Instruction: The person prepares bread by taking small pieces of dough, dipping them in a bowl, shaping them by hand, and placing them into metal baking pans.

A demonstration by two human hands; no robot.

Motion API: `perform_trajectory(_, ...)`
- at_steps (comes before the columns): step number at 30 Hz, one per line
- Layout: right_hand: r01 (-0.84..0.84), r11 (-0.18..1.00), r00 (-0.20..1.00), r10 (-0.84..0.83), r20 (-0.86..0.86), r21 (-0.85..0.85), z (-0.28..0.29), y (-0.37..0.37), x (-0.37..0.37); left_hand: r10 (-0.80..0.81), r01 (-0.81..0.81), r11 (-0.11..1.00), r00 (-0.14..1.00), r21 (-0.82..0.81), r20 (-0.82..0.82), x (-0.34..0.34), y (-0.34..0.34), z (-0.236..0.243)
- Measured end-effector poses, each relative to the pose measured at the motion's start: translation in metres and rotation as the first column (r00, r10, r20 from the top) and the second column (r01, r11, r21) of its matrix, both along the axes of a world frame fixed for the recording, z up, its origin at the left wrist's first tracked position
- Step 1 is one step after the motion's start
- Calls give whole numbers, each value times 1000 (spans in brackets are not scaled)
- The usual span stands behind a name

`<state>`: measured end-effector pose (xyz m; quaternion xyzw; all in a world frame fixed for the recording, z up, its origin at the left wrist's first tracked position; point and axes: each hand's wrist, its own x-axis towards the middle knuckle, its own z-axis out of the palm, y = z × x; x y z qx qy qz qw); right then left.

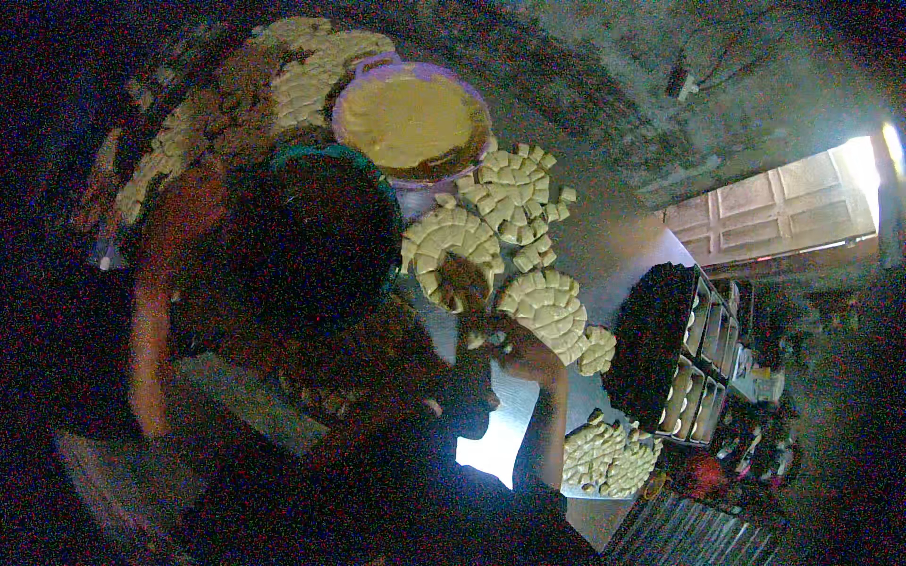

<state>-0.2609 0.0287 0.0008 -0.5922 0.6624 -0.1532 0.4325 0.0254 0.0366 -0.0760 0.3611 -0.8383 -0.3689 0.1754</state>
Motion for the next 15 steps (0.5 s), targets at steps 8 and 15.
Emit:
perform_trajectory(8, 79, 966, 850, -195, -490, -248, -115, -122, -60, 9, -9, 1000, 999, -7, 39, 18, 19, 15)
perform_trajectory(15, 342, 894, 901, -400, -171, -290, -118, -186, 7, 59, -62, 998, 994, 27, 91, 31, 68, 29)
